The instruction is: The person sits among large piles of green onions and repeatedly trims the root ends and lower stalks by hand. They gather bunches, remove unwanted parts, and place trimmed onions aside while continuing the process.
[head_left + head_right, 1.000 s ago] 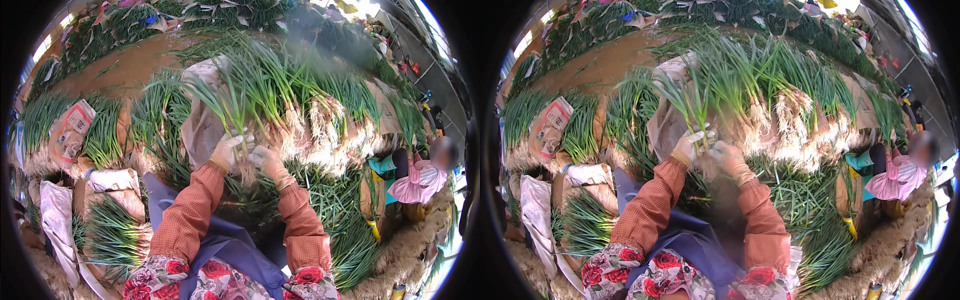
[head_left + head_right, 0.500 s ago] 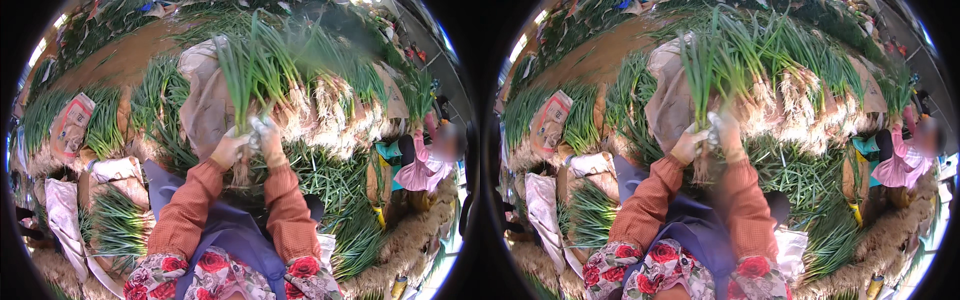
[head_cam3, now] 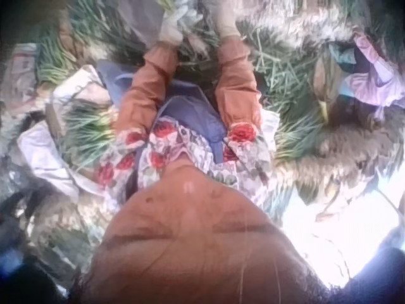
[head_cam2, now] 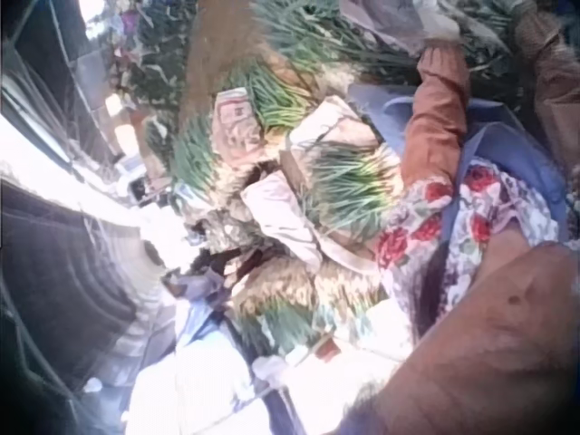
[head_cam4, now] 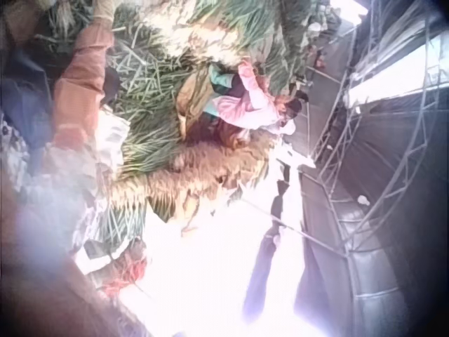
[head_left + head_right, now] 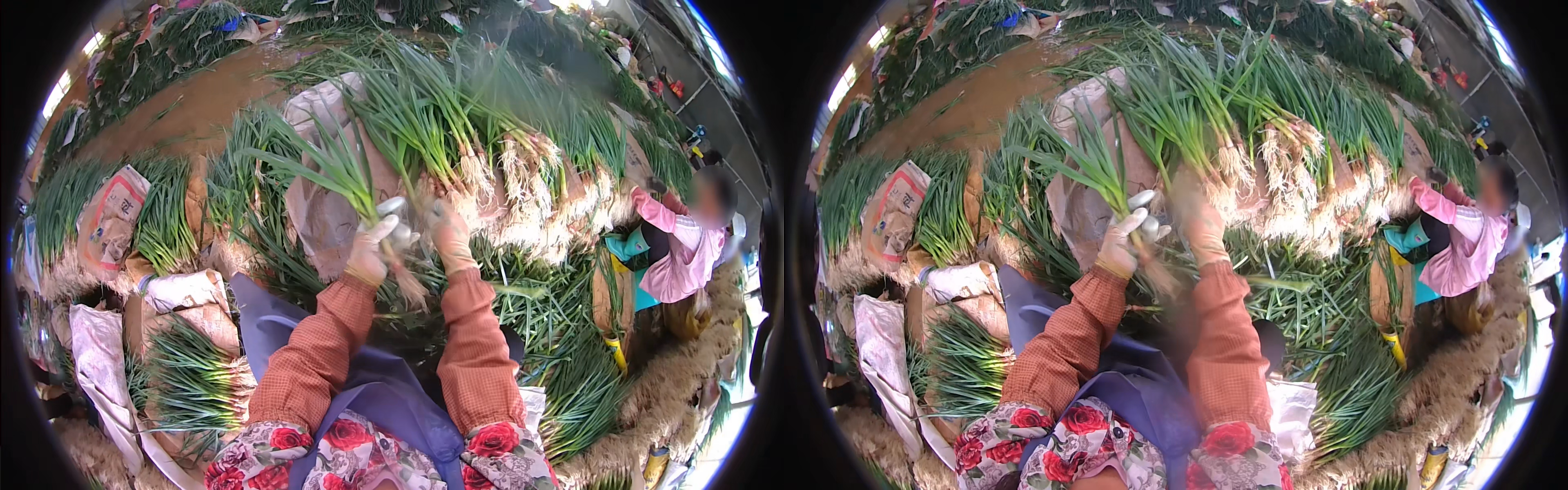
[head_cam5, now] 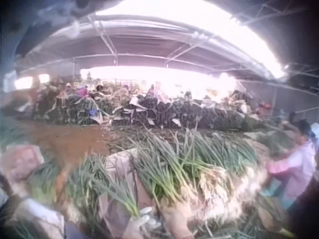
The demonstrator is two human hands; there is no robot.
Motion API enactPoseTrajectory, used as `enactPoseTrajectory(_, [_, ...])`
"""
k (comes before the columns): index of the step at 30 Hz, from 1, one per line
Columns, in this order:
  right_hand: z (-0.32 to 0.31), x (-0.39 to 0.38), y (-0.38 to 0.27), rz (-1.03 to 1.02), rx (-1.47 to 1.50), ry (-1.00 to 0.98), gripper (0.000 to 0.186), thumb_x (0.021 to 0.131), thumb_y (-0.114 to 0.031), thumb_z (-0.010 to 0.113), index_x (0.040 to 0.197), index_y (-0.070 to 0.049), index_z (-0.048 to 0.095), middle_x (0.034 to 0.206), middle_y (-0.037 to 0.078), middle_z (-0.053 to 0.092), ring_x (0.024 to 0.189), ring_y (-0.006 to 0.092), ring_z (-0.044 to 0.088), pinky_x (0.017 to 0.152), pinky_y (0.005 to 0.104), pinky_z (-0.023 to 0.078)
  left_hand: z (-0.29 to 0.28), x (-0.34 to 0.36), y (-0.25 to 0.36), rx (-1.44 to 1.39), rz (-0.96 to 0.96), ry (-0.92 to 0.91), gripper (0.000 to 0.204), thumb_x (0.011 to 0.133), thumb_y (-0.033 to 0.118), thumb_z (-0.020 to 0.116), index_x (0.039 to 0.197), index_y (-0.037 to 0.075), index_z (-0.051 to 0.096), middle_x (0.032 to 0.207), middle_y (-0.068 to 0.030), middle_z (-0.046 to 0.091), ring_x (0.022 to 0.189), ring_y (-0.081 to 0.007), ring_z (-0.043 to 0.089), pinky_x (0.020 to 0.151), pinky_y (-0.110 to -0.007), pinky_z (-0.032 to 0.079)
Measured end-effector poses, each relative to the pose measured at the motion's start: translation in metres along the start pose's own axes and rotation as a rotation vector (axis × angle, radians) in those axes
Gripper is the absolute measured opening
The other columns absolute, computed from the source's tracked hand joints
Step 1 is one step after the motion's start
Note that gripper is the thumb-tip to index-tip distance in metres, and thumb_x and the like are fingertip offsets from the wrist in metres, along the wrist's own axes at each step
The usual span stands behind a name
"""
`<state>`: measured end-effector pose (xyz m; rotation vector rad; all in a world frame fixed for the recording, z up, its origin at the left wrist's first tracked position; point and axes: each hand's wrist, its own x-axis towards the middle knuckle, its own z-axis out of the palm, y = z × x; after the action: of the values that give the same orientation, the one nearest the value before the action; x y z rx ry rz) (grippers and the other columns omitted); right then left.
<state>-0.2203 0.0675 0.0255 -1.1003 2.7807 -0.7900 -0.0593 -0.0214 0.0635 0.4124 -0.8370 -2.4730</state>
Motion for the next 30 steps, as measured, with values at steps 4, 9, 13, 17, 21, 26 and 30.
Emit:
enactPoseTrajectory(4, [-0.007, -0.037, -0.029, -0.096, 0.783, -0.326, 0.020, 0.090, -0.014, 0.061, 0.105, -0.002, 0.066, 0.091, 0.008, 0.068, 0.084, 0.0182, 0.064, 0.073, 0.0296, 0.052, -0.034, 0.018, 0.006, 0.004, -0.090, 0.203, 0.050, 0.092, 0.003, 0.051, 0.140, 0.011, 0.039, 0.116, -0.0165, 0.062, 0.102, -0.0323, 0.064, 0.081, -0.045, 0.057])
enactPoseTrajectory(9, [0.001, -0.027, -0.022, -0.217, 0.389, -0.022, 0.040, 0.087, -0.016, 0.065, 0.125, -0.009, 0.058, 0.097, 0.014, 0.069, 0.083, 0.0256, 0.068, 0.071, 0.0359, 0.055, -0.035, 0.030, 0.013, -0.003, -0.029, 0.043, 0.052, 0.091, 0.000, 0.050, 0.141, 0.007, 0.038, 0.129, -0.0207, 0.057, 0.115, -0.0319, 0.060, 0.072, -0.032, 0.054])
enactPoseTrajectory(13, [-0.008, -0.008, -0.017, -0.017, -0.004, -0.255, 0.043, 0.086, -0.027, 0.064, 0.125, -0.009, 0.055, 0.094, 0.018, 0.069, 0.087, 0.0338, 0.068, 0.078, 0.0421, 0.054, -0.016, 0.034, -0.003, 0.012, 0.101, -0.043, 0.051, 0.091, 0.003, 0.054, 0.139, 0.004, 0.039, 0.130, -0.0197, 0.057, 0.121, -0.0297, 0.056, 0.075, -0.028, 0.050])
enactPoseTrajectory(17, [-0.016, -0.064, -0.066, -0.259, -0.018, -0.238, 0.018, 0.086, -0.025, 0.062, 0.092, -0.008, 0.058, 0.083, 0.017, 0.068, 0.070, 0.0371, 0.067, 0.067, 0.0471, 0.054, -0.049, 0.033, 0.003, 0.084, -0.007, -0.058, 0.050, 0.091, 0.006, 0.058, 0.138, 0.003, 0.041, 0.128, -0.0199, 0.058, 0.114, -0.0320, 0.059, 0.088, -0.038, 0.052])
enactPoseTrajectory(21, [0.010, -0.057, 0.009, -0.388, -0.121, -0.172, 0.013, 0.087, -0.016, 0.062, 0.097, -0.008, 0.059, 0.073, 0.017, 0.065, 0.065, 0.0381, 0.064, 0.060, 0.0457, 0.051, -0.030, 0.012, 0.013, 0.183, -0.011, 0.062, 0.050, 0.083, 0.003, 0.063, 0.131, 0.003, 0.048, 0.108, -0.0172, 0.064, 0.094, -0.0269, 0.065, 0.085, -0.038, 0.055])
enactPoseTrajectory(26, [-0.057, -0.044, 0.015, -0.069, 0.617, -0.403, 0.030, 0.089, -0.007, 0.062, 0.119, -0.010, 0.064, 0.102, 0.012, 0.069, 0.071, 0.0149, 0.062, 0.056, 0.0291, 0.051, -0.050, 0.011, 0.045, -0.190, 0.301, 0.079, 0.051, 0.087, 0.010, 0.065, 0.135, 0.015, 0.047, 0.110, -0.0110, 0.063, 0.077, -0.0174, 0.061, 0.058, -0.029, 0.054])
enactPoseTrajectory(30, [-0.090, 0.008, -0.013, -0.146, 0.433, 0.317, 0.016, 0.092, -0.010, 0.061, 0.106, -0.010, 0.067, 0.101, 0.009, 0.071, 0.064, 0.0136, 0.060, 0.057, 0.0254, 0.051, -0.049, 0.021, 0.029, -0.392, 0.131, -0.233, 0.054, 0.094, 0.017, 0.058, 0.144, 0.012, 0.037, 0.112, -0.0172, 0.065, 0.074, -0.0169, 0.060, 0.057, -0.031, 0.051])
